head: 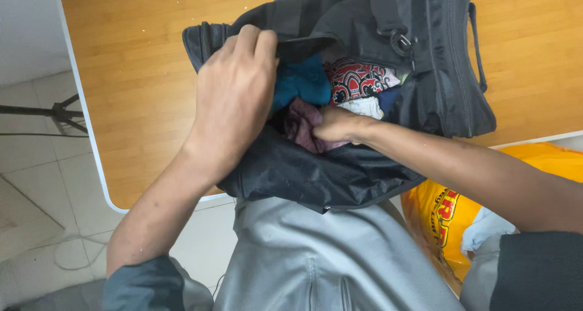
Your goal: The person folds a patterned pink scarf and a pair of tan shorts on a wooden table, then places both folded items into a black duffel bag.
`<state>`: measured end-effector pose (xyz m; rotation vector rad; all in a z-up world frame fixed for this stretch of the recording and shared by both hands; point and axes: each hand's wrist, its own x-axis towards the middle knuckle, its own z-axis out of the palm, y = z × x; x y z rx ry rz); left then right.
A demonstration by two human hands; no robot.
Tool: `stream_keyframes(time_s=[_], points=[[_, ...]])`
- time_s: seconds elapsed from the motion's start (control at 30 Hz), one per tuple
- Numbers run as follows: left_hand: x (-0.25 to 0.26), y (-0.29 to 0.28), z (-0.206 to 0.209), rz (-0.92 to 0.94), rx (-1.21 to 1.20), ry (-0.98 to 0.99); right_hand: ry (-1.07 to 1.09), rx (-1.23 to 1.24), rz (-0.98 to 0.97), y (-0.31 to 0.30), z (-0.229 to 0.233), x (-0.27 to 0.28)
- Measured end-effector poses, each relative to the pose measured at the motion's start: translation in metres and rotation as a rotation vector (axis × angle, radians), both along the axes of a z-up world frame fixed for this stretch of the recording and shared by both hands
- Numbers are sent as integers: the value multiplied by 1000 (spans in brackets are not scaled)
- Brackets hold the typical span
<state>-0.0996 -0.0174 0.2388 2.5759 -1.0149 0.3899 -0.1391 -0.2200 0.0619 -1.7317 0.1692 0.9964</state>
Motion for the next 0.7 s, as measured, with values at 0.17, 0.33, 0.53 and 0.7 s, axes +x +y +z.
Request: stream_keyframes(time_s=[0.17,0.33,0.53,0.7], points=[[-55,-5,0,-355,93,-286,184,-40,-258,-24,17,-9],[-73,15,-8,-384,680,431,-379,-635,199,-43,41,-2],[-104,33,1,-553,218,89,-555,-480,620,-41,20,-10],[-103,36,-2,-574,123,76,-257,-503,995,-7,24,-2]])
